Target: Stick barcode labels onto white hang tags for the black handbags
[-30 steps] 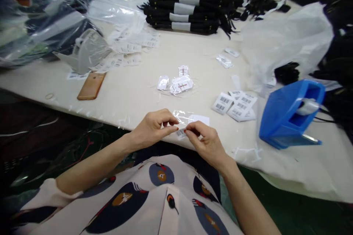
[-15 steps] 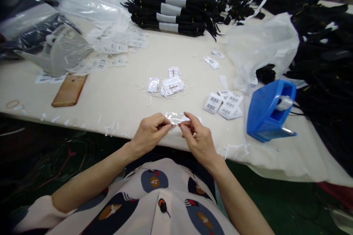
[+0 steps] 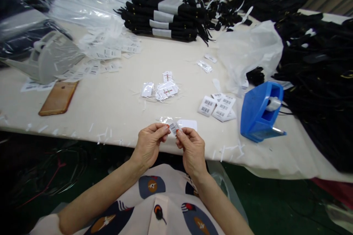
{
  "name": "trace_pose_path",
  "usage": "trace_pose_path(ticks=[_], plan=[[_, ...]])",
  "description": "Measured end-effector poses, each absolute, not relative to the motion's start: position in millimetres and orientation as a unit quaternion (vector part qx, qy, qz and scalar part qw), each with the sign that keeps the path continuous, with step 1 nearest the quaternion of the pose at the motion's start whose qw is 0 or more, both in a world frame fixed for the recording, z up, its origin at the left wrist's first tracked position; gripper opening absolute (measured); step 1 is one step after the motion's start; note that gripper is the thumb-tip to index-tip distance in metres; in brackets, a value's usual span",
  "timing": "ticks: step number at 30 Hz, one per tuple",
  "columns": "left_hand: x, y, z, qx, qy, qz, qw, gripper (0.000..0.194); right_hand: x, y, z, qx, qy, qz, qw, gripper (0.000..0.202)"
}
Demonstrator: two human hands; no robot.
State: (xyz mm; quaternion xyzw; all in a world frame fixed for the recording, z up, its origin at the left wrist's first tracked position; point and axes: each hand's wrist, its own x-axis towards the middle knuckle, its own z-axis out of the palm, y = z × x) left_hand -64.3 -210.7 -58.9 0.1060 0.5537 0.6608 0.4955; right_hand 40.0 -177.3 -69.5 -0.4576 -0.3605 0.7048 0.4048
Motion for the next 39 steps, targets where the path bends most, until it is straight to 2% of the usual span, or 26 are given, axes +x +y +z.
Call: trace_pose_path(ticks=[3, 7, 9, 12, 16, 22, 39], plan=[[-67.1, -214.5, -66.4, 0.189, 0.616, 0.613, 0.456, 0.018, 45.1, -170.3, -70.2, -0.468, -0.363, 0.696, 0.406, 0.021], [-81.8, -217.4, -77.6, 0.421, 0.706, 0.523, 0.226, 0.023, 70.5, -140.4, -68.7, -0.487, -0.453, 0.625, 0.409, 0.020], [-87.4, -213.9, -82.3, 0.582, 0.663, 0.458, 0.111, 0.021, 85.3, -119.5, -66.1, -0.492, -0.506, 0.605, 0.369, 0.020], [-88.8, -202.9, -89.6, 0.761, 0.563, 0.320, 0.035, 0.023, 97.0, -94.7, -63.1, -0.489, -0.573, 0.601, 0.266, 0.020], [-86.8, -189.9, -102.2, 0.825, 0.533, 0.188, 0.007, 0.022, 90.7, -83.6, -68.0, -0.469, -0.614, 0.613, 0.165, 0.024], [-90.2, -188.2, -114.2, 0.824, 0.538, 0.176, 0.003, 0.021, 81.3, -78.7, -79.0, -0.490, -0.630, 0.595, 0.099, 0.025], [-89.7, -189.0, -112.6, 0.811, 0.555, 0.183, 0.034, 0.022, 75.5, -73.9, -81.4, -0.518, -0.617, 0.585, 0.089, 0.023]])
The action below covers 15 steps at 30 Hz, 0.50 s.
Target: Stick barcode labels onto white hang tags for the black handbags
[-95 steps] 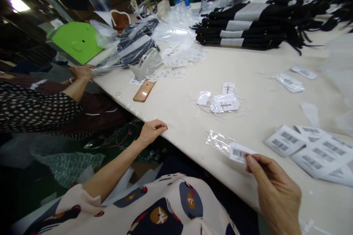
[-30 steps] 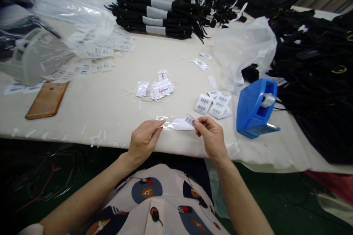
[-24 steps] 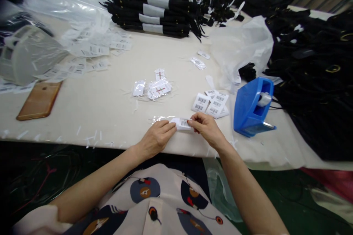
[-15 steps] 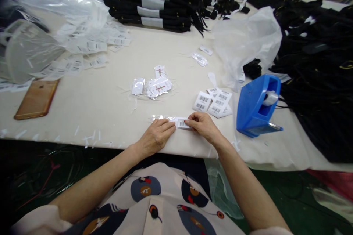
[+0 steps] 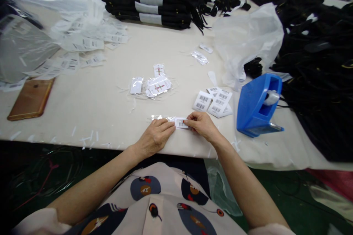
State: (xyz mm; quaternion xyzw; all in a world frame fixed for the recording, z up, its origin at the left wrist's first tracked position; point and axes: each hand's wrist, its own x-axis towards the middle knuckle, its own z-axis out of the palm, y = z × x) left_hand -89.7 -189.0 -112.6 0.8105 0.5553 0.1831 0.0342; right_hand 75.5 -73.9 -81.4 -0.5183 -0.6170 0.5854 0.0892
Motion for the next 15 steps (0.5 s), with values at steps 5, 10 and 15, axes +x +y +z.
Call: trace_pose_path(ticks=[5, 10, 15], plan=[[-89.6, -188.9, -110.3, 0.810, 0.555, 0.185, 0.038, 0.022, 74.0, -74.5, -80.2, -0.520, -0.618, 0.582, 0.088, 0.022], [-89.8, -189.1, -110.7, 0.810, 0.557, 0.179, 0.033, 0.026, 74.4, -75.4, -81.5, -0.520, -0.619, 0.581, 0.095, 0.022], [-89.2, -189.3, -109.5, 0.821, 0.550, 0.150, 0.020, 0.034, 75.8, -73.5, -86.1, -0.513, -0.639, 0.564, 0.095, 0.019]])
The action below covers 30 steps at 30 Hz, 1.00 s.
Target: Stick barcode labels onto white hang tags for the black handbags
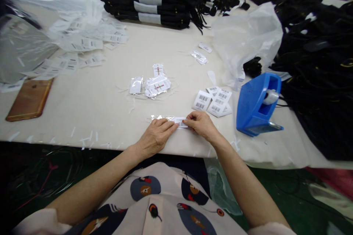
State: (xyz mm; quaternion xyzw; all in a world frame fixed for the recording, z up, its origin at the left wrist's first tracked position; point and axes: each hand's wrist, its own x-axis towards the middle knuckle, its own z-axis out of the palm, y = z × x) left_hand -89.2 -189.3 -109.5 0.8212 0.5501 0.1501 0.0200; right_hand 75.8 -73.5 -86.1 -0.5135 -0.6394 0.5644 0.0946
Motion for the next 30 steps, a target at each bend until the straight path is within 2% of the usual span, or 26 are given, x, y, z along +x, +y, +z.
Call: trace_pose_path(ticks=[6, 13, 17, 20, 22, 25, 30], plan=[[-87.2, -187.7, -107.0, 0.830, 0.545, 0.117, 0.021, 0.036, 75.7, -74.7, -89.4, -0.512, -0.690, 0.503, 0.093, 0.016], [-87.9, -186.9, -106.3, 0.839, 0.533, 0.112, -0.001, 0.038, 68.0, -82.4, -81.6, -0.539, -0.799, 0.262, 0.046, 0.014], [-88.5, -187.4, -106.4, 0.841, 0.528, 0.117, -0.003, 0.038, 74.2, -90.0, -82.2, -0.569, -0.803, 0.165, 0.063, 0.030], [-87.8, -187.6, -107.1, 0.837, 0.534, 0.117, 0.001, 0.038, 79.5, -107.5, -88.1, -0.496, -0.849, 0.111, 0.144, 0.023], [-87.2, -187.6, -107.5, 0.833, 0.540, 0.122, 0.007, 0.039, 81.2, -122.6, -94.5, -0.415, -0.890, 0.085, 0.167, 0.028], [-87.1, -187.5, -108.0, 0.830, 0.542, 0.131, 0.011, 0.038, 82.2, -139.8, -103.6, -0.363, -0.921, 0.041, 0.135, 0.037], [-88.4, -187.0, -108.3, 0.828, 0.542, 0.139, 0.011, 0.036, 80.4, -146.4, -106.7, -0.384, -0.917, 0.001, 0.107, 0.041]])
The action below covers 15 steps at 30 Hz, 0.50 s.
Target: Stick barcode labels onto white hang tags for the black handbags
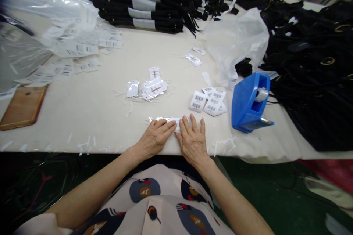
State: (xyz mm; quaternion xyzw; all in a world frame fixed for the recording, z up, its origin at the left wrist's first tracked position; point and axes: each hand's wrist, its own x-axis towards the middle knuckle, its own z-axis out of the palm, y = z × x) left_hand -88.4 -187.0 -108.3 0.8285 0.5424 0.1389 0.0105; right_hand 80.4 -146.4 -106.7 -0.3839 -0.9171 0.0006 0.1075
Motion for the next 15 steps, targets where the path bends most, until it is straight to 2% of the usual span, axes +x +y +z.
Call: trace_pose_path(ticks=[7, 11, 15], plan=[[-88.9, -185.9, -109.5, 0.826, 0.545, 0.146, 0.019, 0.032, 98.5, -144.1, -98.4, -0.345, -0.934, 0.023, 0.092, 0.037], [-89.8, -186.0, -109.5, 0.820, 0.541, 0.180, 0.041, 0.030, 105.1, -137.6, -99.5, -0.415, -0.898, 0.038, 0.140, 0.032], [-93.9, -183.6, -96.2, 0.774, 0.594, 0.210, 0.057, 0.030, 97.3, -127.7, -99.0, -0.480, -0.864, 0.054, 0.138, 0.043]])
